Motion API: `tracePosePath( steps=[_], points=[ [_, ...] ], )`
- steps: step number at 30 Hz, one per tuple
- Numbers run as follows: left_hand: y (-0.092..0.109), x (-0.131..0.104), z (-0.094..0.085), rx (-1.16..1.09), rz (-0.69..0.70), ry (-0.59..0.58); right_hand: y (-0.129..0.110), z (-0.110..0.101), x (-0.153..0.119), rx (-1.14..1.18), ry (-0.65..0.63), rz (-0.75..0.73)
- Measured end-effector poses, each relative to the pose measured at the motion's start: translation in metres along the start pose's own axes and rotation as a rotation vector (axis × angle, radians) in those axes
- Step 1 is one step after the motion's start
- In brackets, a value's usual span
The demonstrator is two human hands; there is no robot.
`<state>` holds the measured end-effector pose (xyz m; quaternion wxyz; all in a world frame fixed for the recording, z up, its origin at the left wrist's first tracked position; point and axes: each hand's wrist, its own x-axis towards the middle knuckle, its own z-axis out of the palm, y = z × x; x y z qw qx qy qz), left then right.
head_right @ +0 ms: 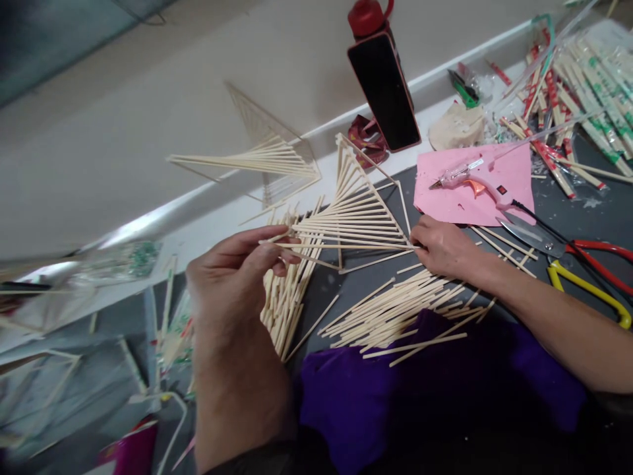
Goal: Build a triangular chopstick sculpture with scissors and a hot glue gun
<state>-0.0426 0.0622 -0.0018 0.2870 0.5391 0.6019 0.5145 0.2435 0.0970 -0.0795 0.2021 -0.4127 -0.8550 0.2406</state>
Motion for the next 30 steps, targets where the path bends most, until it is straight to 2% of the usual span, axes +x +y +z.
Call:
tracePosePath(
  steps=[4, 10, 14, 30],
  points=[
    [-0.001, 0.0, -0.001, 0.006, -0.013, -0.013, 0.0, 0.003, -0.001, -0.07, -0.022, 0.011],
    [-0.002, 0.0, -0.004, 0.001, 0.002, -0.049, 0.004, -0.002, -0.003, 0.016, 0.007, 0.022],
    [-0.004, -0.002, -0.006, 0.024, -0.022, -0.052, 0.006, 0.002, -0.005, 0.045, 0.041, 0.005],
    [-0.008, -0.001, -0.009, -0.01, -0.039, -0.064, 0.002, 0.013, -0.008, -0.109, 0.054, -0.073]
  ],
)
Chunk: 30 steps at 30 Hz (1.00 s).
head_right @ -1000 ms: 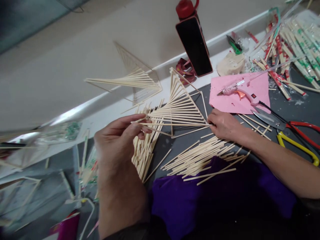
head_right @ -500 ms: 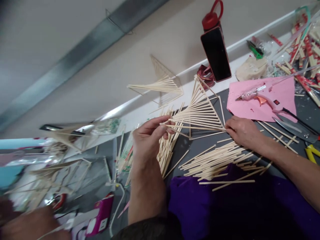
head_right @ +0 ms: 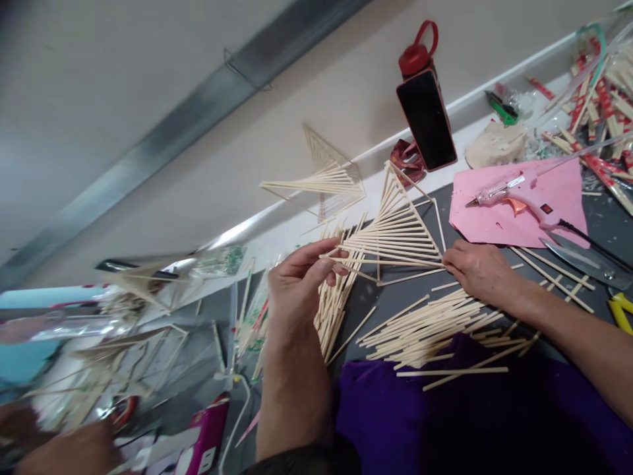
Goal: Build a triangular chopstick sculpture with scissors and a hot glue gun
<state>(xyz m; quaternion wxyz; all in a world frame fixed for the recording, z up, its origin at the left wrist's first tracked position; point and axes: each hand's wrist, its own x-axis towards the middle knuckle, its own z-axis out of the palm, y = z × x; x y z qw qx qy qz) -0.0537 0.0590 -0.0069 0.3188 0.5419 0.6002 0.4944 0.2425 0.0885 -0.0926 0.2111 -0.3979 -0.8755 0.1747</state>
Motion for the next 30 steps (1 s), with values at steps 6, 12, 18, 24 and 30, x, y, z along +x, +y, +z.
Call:
tracePosePath(
  steps=[6, 12, 18, 24, 30],
  points=[
    [-0.002, 0.0, -0.001, 0.024, -0.009, 0.0, -0.002, -0.002, 0.001, 0.013, -0.023, 0.019],
    [0.001, -0.001, 0.001, 0.018, -0.014, 0.025, -0.006, -0.004, 0.003, 0.001, -0.06, 0.048],
    [0.003, -0.001, 0.001, 0.017, 0.006, 0.016, -0.006, -0.003, 0.004, -0.003, -0.057, 0.03],
    [0.004, 0.0, 0.002, 0.015, 0.029, 0.034, -0.007, -0.005, 0.007, 0.004, -0.089, 0.07],
    [0.008, 0.002, 0.006, 0.014, 0.043, 0.085, -0.006, -0.008, 0.01, 0.09, -0.118, 0.125]
  ],
)
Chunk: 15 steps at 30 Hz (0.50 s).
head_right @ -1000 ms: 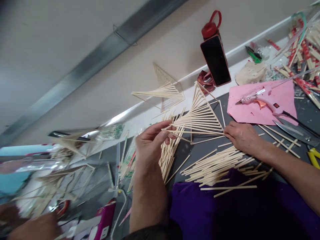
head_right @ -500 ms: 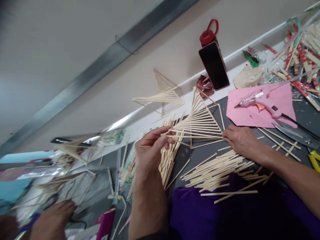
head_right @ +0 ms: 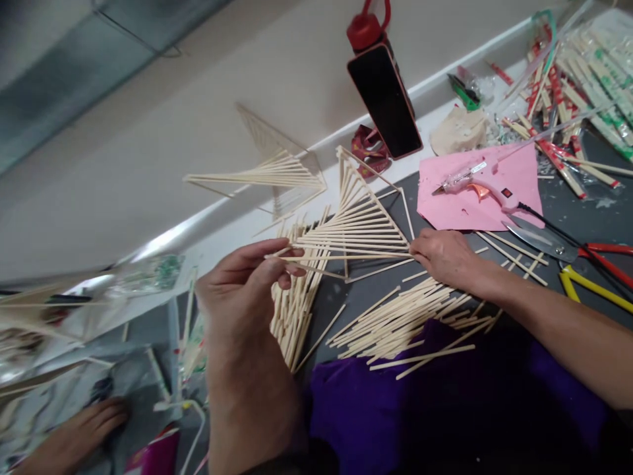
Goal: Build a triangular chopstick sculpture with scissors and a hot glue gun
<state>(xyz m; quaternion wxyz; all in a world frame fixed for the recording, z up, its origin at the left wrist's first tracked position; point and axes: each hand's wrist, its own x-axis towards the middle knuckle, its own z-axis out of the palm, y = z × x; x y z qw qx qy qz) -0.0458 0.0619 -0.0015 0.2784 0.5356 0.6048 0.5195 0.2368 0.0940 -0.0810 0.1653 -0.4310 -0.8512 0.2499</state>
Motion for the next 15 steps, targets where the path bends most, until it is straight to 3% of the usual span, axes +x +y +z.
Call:
tracePosePath(
  steps=[9, 15],
  points=[
    [0.0041, -0.0001, 0.0028, -0.034, -0.011, -0.005, -0.0045, -0.0029, 0.0017, 0.107, 0.068, 0.147],
    [0.0041, 0.0009, 0.0037, -0.053, 0.003, -0.006, -0.0054, -0.0009, 0.0015, 0.069, 0.087, 0.142]
  ],
)
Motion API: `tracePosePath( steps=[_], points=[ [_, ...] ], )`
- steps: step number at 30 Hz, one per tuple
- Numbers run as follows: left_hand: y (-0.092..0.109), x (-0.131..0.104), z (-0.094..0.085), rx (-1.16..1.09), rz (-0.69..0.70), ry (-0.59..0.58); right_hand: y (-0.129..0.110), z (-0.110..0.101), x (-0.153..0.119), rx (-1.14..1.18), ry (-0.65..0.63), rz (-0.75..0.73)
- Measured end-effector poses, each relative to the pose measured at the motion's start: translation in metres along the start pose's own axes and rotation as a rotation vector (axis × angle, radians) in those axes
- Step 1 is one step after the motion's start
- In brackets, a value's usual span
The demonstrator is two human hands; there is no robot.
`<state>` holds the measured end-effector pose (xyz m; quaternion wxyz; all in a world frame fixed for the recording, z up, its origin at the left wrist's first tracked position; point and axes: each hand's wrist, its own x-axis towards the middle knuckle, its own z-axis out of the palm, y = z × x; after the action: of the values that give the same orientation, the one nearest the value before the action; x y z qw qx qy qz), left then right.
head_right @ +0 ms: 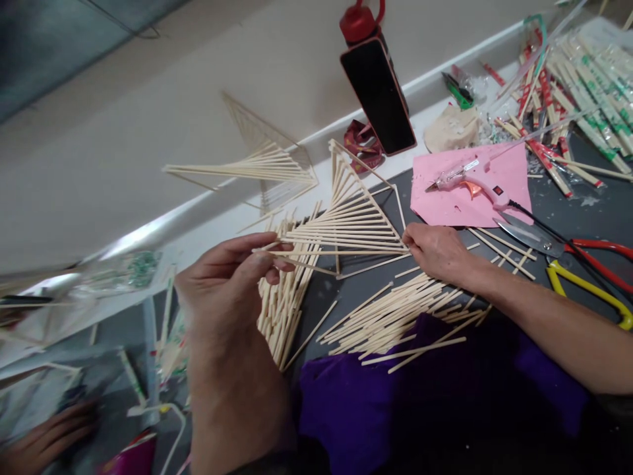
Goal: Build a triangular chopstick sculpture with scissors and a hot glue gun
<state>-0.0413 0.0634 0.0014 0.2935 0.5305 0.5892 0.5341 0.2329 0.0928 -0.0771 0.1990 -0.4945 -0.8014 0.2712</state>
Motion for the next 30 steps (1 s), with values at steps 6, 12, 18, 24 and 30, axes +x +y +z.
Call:
tracePosePath(
  steps=[6, 12, 18, 24, 30],
  points=[
    [-0.002, 0.0, -0.001, 0.006, -0.004, 0.008, 0.003, 0.002, 0.001, -0.039, -0.027, -0.048],
    [-0.001, 0.0, -0.001, 0.005, -0.011, -0.001, 0.001, 0.0, 0.001, -0.064, -0.059, -0.067],
    [-0.002, 0.0, -0.002, 0.005, -0.008, -0.013, 0.0, 0.0, 0.0, -0.093, -0.054, -0.058],
    [-0.005, 0.0, -0.006, 0.037, -0.024, -0.008, -0.001, 0.002, -0.001, -0.137, -0.027, -0.08],
    [-0.011, -0.003, -0.011, 0.036, -0.066, -0.041, 0.001, 0.012, -0.005, -0.177, 0.108, -0.173]
  ],
)
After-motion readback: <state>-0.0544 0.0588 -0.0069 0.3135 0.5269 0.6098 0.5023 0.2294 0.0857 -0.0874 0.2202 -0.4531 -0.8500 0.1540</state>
